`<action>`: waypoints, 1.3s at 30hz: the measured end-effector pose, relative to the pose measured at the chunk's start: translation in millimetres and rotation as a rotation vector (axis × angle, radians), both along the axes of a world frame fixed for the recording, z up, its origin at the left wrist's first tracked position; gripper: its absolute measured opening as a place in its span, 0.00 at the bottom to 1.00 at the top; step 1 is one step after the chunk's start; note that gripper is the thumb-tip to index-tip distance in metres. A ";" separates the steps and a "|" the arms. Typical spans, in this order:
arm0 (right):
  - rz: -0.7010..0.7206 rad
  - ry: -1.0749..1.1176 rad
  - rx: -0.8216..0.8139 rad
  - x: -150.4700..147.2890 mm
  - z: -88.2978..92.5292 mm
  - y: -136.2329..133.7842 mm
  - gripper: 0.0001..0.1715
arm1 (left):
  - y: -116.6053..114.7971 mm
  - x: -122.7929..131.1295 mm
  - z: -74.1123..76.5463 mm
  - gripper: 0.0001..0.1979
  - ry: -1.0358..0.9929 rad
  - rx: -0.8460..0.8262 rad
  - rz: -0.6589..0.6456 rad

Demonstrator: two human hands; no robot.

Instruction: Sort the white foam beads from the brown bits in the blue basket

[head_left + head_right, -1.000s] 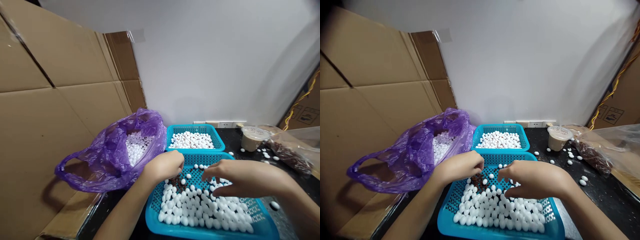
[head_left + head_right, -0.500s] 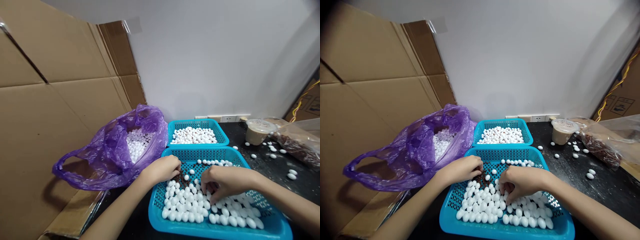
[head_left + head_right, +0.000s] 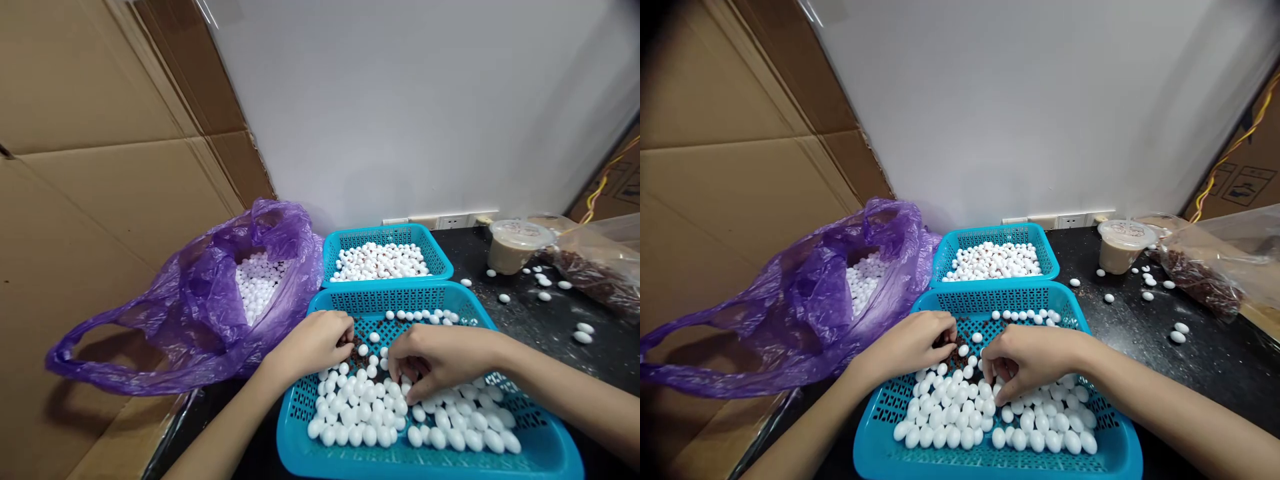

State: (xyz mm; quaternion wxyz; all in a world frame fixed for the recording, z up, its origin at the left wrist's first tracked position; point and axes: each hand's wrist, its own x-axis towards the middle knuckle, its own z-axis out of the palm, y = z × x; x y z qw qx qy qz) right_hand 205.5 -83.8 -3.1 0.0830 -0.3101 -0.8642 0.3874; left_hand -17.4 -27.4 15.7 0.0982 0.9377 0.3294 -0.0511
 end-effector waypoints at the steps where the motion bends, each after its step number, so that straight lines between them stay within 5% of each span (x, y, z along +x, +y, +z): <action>1: -0.001 -0.004 0.004 0.3 0.9 -0.1 0.14 | -0.1 -0.1 -0.5 0.04 -0.009 0.001 0.002; 25: 0.111 0.059 0.122 0.3 -4.3 2.6 0.08 | -4.0 -3.5 6.0 0.05 -0.114 -0.016 -0.129; 39: 0.012 0.075 0.101 0.1 0.0 0.6 0.07 | -2.1 -6.5 4.8 0.02 -0.099 -0.091 -0.155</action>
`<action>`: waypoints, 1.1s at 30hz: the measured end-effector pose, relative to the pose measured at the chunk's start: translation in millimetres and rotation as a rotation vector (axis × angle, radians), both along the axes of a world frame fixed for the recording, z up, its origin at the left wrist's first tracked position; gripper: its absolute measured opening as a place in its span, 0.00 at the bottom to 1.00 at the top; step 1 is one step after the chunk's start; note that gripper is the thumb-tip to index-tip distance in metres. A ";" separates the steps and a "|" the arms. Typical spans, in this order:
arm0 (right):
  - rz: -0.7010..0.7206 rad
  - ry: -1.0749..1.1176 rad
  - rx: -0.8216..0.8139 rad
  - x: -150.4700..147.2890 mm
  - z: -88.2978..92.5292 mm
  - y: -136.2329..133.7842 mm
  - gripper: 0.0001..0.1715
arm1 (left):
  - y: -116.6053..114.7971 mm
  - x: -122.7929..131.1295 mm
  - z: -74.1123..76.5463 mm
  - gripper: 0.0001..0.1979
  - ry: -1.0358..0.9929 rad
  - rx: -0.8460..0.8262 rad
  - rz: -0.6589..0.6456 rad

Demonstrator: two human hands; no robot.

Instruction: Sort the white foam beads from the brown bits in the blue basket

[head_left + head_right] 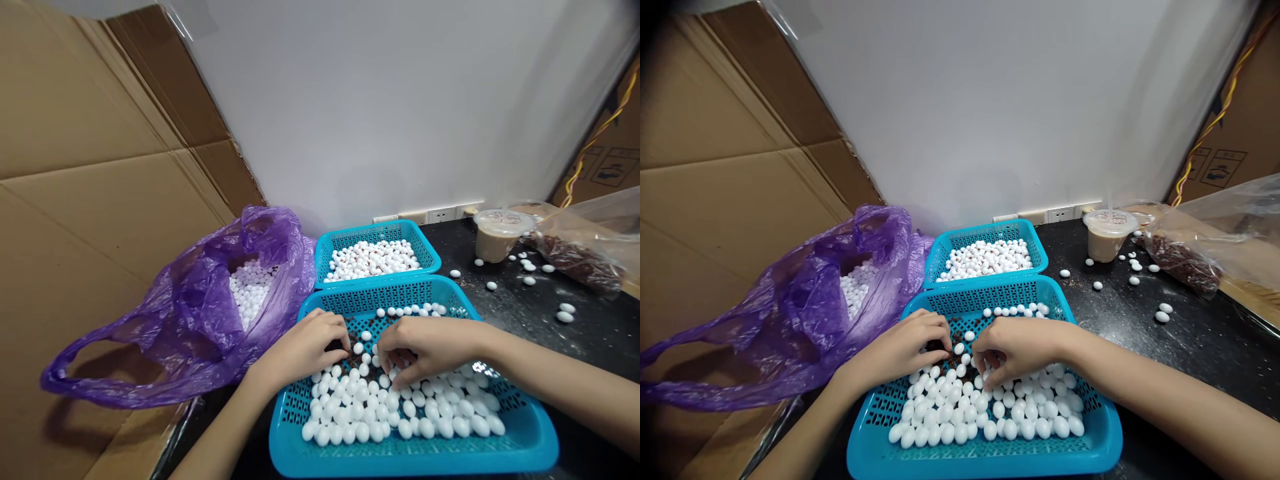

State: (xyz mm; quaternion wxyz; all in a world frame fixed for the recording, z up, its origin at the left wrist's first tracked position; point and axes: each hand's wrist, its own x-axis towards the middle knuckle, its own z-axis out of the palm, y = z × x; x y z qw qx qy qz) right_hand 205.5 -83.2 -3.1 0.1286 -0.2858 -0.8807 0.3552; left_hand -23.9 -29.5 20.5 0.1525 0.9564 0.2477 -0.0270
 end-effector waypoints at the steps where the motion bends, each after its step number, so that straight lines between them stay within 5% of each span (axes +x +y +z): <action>1: -0.023 0.032 -0.012 -0.2 1.0 -0.5 0.08 | -0.3 0.3 1.1 0.02 -0.012 -0.015 -0.001; 7: -0.343 0.422 -0.188 -2.8 10.1 1.6 0.09 | 0.3 3.9 8.1 0.03 -0.156 -0.070 -0.011; 14: -0.620 0.973 -0.655 -0.1 20.0 1.3 0.09 | -3.2 33.7 19.1 0.02 -0.459 -0.169 0.105; 18: -0.675 1.228 -0.791 -0.4 14.4 4.5 0.11 | 1.6 56.5 18.7 0.04 -0.634 -0.468 0.222; 22: -0.707 1.311 -0.824 -2.7 8.7 10.8 0.12 | 15.5 63.7 11.1 0.07 -0.713 -0.834 0.312; 33: -0.728 1.211 -0.897 -0.7 -1.1 14.7 0.13 | 24.0 52.3 6.6 0.10 -0.727 -1.297 0.509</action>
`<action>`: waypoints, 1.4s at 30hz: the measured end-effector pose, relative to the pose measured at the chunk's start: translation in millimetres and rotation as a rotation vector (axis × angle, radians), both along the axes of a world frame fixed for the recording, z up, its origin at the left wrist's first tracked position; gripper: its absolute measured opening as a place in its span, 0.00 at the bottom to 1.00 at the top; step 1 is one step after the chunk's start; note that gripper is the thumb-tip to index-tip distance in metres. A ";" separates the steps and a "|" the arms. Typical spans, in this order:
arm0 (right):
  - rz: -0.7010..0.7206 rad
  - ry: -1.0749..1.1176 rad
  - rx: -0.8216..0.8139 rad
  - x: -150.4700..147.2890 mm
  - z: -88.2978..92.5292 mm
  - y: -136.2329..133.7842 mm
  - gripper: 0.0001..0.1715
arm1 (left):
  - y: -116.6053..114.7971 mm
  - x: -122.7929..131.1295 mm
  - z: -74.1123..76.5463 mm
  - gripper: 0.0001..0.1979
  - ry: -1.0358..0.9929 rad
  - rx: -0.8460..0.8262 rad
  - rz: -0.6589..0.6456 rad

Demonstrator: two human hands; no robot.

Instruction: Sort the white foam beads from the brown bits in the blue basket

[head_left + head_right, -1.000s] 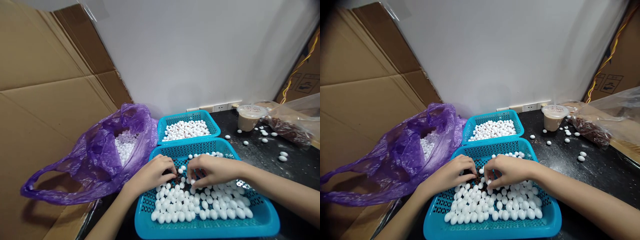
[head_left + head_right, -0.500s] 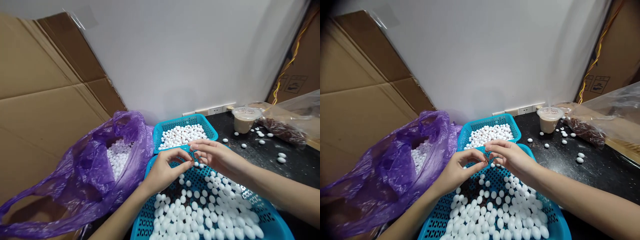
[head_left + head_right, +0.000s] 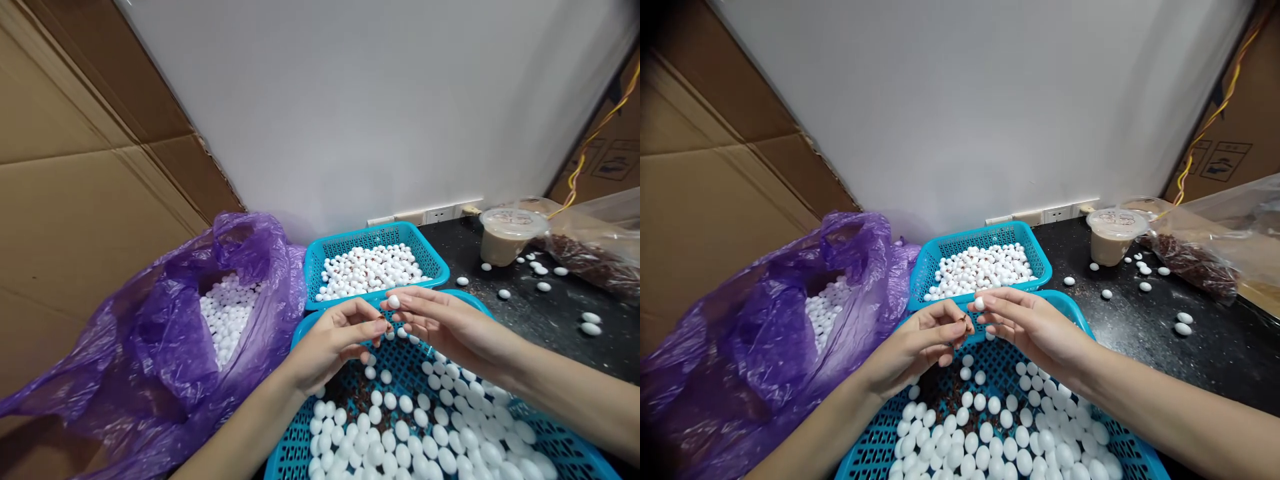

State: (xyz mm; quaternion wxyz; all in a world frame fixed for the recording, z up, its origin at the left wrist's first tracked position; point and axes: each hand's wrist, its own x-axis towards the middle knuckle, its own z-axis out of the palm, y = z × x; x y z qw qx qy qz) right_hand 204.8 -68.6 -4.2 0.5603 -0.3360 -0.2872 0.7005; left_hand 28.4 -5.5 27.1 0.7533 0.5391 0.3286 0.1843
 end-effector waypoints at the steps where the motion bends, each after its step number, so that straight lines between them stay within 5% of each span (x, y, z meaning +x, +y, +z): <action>1: 0.003 -0.016 0.006 -0.1 -0.3 -0.2 0.13 | 0.2 -0.2 0.1 0.10 -0.013 -0.037 0.005; 10: 0.017 -0.037 -0.008 -3.5 7.5 -3.1 0.11 | 2.7 -5.1 -2.1 0.08 -0.060 -0.300 -0.087; 42: 0.066 -0.255 0.170 -3.5 8.8 -8.4 0.10 | 1.0 -6.1 -2.2 0.11 -0.010 -0.336 -0.129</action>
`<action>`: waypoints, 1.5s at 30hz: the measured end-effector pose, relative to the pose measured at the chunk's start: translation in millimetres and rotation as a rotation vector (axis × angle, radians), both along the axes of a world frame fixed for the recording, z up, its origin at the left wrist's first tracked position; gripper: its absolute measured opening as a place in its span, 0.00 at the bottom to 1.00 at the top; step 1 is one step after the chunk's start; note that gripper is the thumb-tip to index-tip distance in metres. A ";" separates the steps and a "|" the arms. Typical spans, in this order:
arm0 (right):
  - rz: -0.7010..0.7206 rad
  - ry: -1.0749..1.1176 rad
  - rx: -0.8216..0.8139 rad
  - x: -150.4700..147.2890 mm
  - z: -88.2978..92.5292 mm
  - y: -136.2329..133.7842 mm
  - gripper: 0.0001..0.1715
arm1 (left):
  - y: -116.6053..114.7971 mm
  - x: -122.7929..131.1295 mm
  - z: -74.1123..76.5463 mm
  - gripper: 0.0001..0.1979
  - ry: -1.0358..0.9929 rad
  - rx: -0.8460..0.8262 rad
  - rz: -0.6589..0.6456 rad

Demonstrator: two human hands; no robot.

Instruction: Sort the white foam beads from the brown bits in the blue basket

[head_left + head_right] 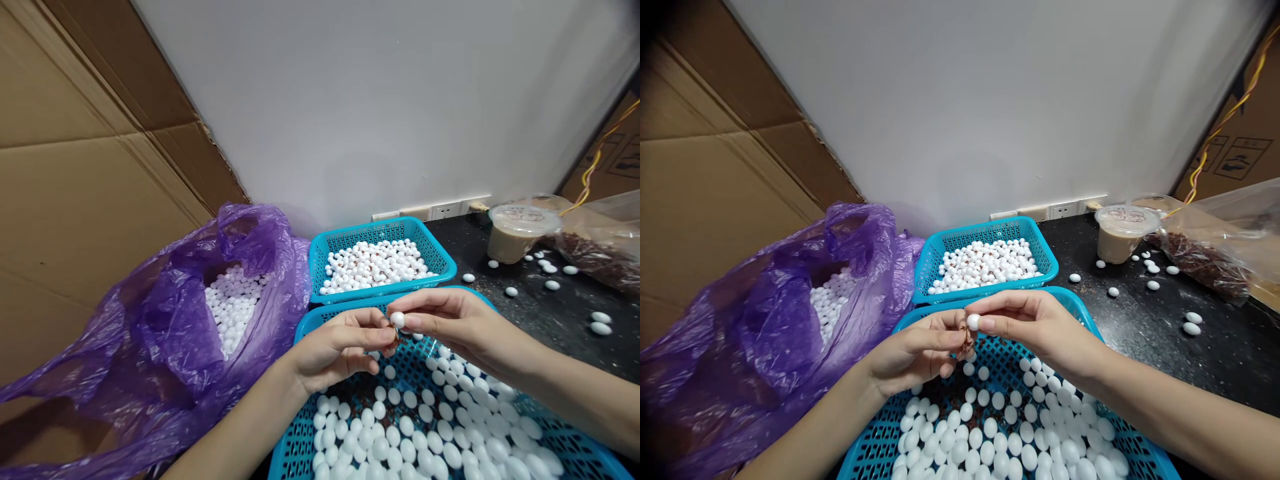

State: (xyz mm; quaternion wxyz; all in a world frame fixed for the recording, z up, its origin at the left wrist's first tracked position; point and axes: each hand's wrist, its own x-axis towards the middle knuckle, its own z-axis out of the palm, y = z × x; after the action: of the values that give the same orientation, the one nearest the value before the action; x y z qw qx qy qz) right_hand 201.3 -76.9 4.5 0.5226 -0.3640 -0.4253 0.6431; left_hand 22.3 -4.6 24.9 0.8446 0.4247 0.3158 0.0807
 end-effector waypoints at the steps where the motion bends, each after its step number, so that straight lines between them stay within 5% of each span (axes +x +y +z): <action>1: 0.001 -0.007 0.007 0.3 -0.7 -0.1 0.10 | -0.1 0.1 0.2 0.11 0.003 0.001 -0.001; 45: 0.060 0.013 0.034 -0.9 2.9 -1.6 0.08 | 1.6 -0.2 -2.8 0.10 0.021 0.140 -0.099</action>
State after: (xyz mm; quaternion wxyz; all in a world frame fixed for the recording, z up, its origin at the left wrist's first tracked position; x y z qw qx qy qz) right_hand 200.4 -78.5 7.5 0.5121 -0.3381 -0.4434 0.6534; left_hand 22.1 -2.9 22.1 0.8125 0.4984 0.2970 0.0562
